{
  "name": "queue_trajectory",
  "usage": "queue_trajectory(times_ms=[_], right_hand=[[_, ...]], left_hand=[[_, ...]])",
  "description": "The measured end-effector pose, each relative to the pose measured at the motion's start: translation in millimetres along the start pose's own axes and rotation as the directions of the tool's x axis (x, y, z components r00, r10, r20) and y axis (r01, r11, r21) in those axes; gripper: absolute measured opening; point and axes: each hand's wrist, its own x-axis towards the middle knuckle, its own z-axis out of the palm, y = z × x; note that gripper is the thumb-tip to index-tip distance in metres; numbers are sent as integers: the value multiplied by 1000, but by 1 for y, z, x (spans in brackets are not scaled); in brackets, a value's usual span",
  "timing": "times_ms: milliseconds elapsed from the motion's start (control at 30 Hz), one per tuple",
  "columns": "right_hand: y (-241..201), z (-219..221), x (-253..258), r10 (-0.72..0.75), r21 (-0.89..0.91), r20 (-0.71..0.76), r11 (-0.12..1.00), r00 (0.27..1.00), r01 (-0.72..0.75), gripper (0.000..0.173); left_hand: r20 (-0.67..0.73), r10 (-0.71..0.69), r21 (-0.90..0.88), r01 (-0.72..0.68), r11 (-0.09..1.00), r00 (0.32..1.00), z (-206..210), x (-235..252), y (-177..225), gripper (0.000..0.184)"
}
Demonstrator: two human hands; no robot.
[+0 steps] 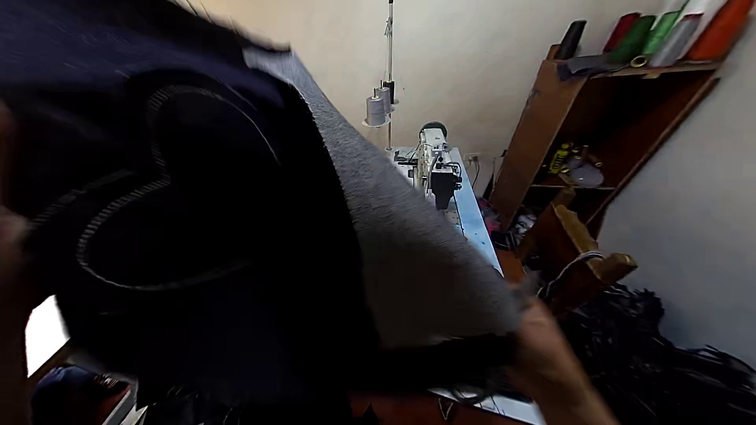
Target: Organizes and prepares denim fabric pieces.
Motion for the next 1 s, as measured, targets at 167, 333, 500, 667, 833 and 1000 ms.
queue_trajectory(times_ms=[167, 333, 500, 667, 833, 1000], right_hand=[[-46, -67, 82, 92, -335, -416, 909, 905, -246, 23], [59, -161, 102, 401, -800, -460, 199, 792, -566, 53], [82, -71, 74, 376, -892, -317, 194, 871, -408, 56], [124, 96, 78, 332, -927, 47, 366, 942, -83, 80], [132, 121, 91, 523, -982, -23, 147, 852, -117, 84], [128, 116, 98, 567, -988, -8, 124, 824, -95, 88]], left_hand=[[105, 317, 206, -333, 920, 942, 129, -2, -2, 30], [316, -64, 192, 2, 981, 947, 248, -75, -97, 32], [308, -141, 271, 55, 961, 941, 261, -99, -124, 27], [353, -363, 283, 272, 920, 862, 264, -84, -117, 34], [328, -63, 204, -5, 979, 942, 188, -103, -129, 39], [744, -387, 259, 298, 919, 545, 142, -256, -181, 43]])
